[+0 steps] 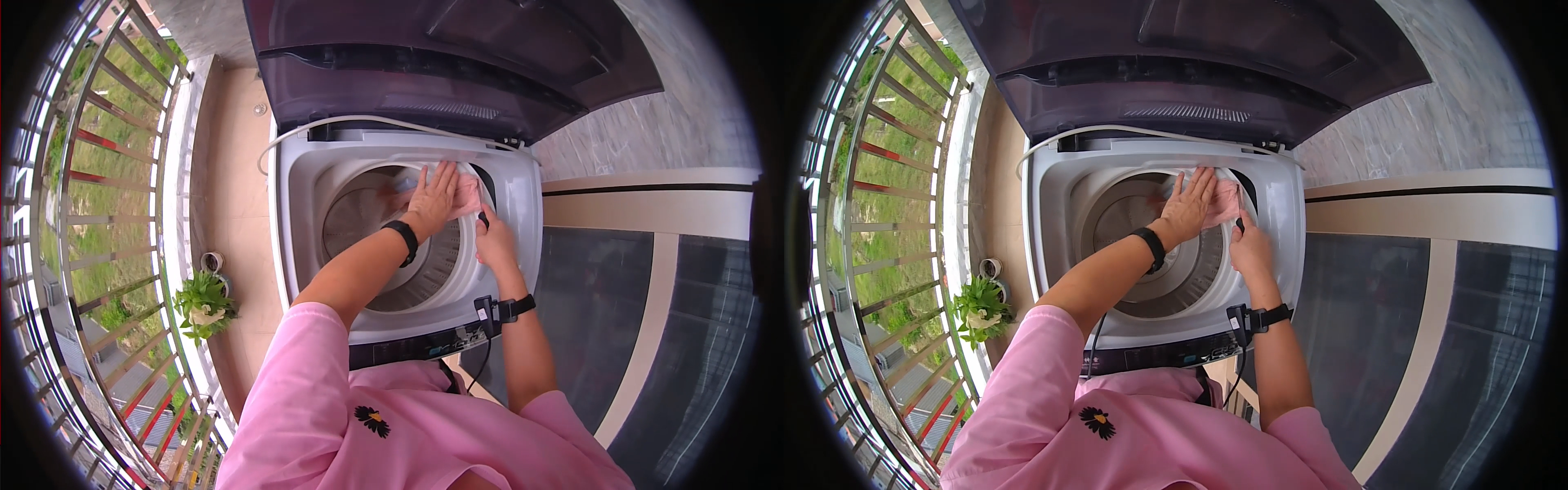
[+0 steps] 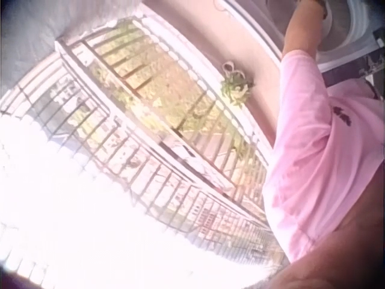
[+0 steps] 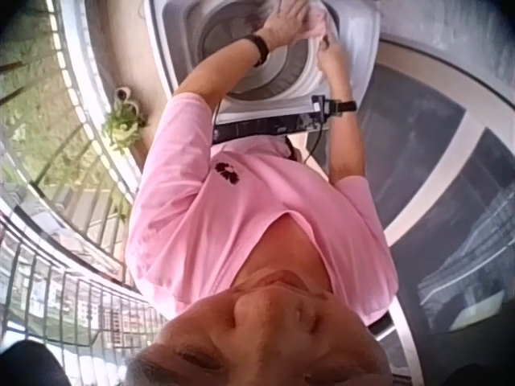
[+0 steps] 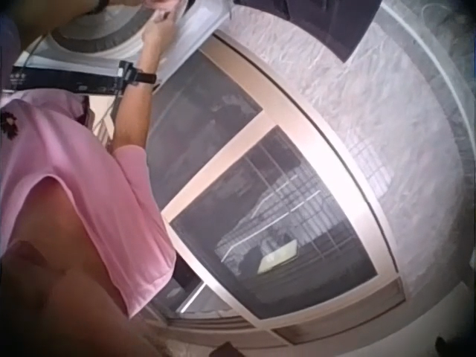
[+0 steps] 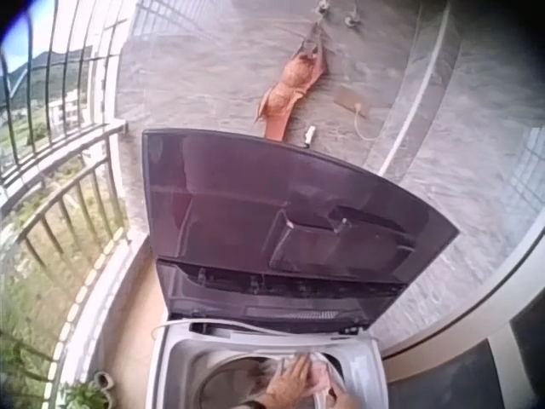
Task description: The person is using a screwdriver to disassemble or repair the inner components of a top-loading washing machine.
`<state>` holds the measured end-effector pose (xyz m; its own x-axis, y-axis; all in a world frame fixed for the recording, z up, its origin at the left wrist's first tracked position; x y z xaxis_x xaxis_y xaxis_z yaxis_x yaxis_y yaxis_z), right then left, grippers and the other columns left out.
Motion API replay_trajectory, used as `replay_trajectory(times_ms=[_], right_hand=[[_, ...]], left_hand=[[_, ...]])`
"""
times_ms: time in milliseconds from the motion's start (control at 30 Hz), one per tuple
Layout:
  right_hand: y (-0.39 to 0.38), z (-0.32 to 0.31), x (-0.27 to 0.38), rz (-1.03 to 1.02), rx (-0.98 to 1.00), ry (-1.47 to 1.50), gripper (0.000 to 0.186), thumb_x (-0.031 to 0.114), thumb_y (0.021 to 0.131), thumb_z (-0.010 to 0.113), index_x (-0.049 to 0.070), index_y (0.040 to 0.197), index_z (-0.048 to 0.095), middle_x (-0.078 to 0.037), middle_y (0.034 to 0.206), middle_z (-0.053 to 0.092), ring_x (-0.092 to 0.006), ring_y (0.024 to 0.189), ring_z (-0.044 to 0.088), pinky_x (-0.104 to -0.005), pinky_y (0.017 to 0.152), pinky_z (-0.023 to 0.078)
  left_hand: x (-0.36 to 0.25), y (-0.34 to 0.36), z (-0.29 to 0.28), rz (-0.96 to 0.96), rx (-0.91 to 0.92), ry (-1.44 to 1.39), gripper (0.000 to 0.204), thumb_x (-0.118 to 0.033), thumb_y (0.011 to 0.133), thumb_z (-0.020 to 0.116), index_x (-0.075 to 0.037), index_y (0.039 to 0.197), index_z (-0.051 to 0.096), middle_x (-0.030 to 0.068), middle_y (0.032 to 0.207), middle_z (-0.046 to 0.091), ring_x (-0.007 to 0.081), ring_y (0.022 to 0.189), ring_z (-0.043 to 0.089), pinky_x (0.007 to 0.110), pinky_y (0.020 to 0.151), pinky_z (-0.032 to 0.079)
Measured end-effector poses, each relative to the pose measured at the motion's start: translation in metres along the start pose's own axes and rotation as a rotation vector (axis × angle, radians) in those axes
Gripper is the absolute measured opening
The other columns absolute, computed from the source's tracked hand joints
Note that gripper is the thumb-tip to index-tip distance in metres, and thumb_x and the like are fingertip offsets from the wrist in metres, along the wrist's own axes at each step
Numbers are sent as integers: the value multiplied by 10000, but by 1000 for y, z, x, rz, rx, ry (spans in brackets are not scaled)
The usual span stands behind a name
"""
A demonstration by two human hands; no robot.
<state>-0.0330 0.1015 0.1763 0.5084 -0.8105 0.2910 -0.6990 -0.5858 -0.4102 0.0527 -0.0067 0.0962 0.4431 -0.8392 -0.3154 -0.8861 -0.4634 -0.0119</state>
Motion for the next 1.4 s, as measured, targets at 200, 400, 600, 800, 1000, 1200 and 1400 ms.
replay_trajectory(times_ms=[200,400,600,800,1000,1200,1400], right_hand=[[5,1,-10,-90,-15,-85,468,229,932,517,138,1390,495,-237,883,685,-422,804,667,-512,783,527],[8,-9,-23,-69,25,-67,467,232,924,537,153,1383,501,-257,922,672,-462,868,640,-538,806,509],[10,-14,-23,-107,-71,17,409,265,934,542,188,1336,551,-254,952,666,-449,901,632,-509,796,508],[21,-11,-15,-176,-168,31,343,282,936,559,201,1264,614,-230,926,673,-427,868,642,-496,769,510],[18,3,6,-86,-160,-77,379,301,935,555,252,1310,580,-198,872,689,-445,798,645,-527,736,522],[-3,-12,-27,56,-121,-112,394,310,965,508,236,1350,544,-212,897,697,-426,868,664,-516,771,525],[-27,-7,-40,124,-124,-82,385,286,965,506,212,1339,550,-234,914,686,-445,862,652,-528,788,516]], left_hand=[[-4,40,-1,7,71,2,754,-250,891,553,11,1513,216,138,1570,249,283,1457,223,466,1169,190],[11,60,6,-150,116,-98,732,-314,792,714,-103,1404,375,45,1248,563,215,1171,546,387,1034,372],[8,48,-1,-86,-30,-106,643,-298,837,655,-106,1389,387,54,1222,565,221,1154,550,394,1002,376],[17,51,1,-138,60,-125,541,-311,847,632,-107,1311,442,65,1231,572,245,1165,552,403,985,379],[10,48,10,-63,-136,1,645,-324,842,612,-88,1403,399,62,1297,528,233,1189,516,402,983,368],[7,45,2,-68,-17,-108,778,-280,794,659,-83,1469,327,41,1333,491,212,1236,458,401,1020,337],[13,47,13,-54,-70,-21,843,-330,783,703,-85,1483,304,43,1357,470,211,1260,438,402,1047,317]])
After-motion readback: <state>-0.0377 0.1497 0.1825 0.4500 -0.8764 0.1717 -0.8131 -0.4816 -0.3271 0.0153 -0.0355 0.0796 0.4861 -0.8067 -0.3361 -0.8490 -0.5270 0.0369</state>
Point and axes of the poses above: each hand's wrist, its own y-axis towards the middle knuckle, its own z-axis out of the palm, x = y × z, the point moved 5 cm from there along y, towards the middle knuckle
